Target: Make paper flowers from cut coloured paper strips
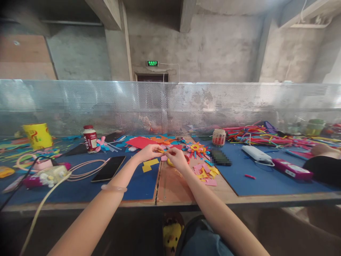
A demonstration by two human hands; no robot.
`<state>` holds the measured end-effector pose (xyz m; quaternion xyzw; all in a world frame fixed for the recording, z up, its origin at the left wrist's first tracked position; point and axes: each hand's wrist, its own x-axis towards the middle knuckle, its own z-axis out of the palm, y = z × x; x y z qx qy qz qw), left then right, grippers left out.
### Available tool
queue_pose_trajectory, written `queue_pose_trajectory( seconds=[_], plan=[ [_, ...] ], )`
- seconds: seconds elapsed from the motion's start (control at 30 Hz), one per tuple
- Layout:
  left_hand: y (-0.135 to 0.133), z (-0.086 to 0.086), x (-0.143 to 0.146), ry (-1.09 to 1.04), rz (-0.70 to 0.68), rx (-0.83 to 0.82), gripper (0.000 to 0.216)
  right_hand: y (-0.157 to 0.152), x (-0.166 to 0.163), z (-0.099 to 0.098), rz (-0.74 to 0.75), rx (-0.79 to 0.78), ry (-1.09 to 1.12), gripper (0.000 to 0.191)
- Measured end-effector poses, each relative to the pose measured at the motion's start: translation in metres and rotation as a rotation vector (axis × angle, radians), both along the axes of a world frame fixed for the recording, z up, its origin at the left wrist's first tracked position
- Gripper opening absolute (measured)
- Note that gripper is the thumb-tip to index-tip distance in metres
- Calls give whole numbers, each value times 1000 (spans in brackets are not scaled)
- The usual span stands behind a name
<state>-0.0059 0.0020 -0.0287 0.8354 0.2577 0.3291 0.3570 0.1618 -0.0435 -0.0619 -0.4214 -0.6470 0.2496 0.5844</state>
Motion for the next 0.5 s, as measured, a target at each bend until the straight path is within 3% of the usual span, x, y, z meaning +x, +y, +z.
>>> queue_pose_trajectory(
  seconds=[0.23, 0.5],
  plan=[
    [-10, 7, -1, 91, -4, -38, 22, -6, -1, 5, 100, -106, 119, 28],
    [-12, 10, -2, 94, -45, -9, 25, -5, 4, 4, 96, -148, 171, 20]
  ],
)
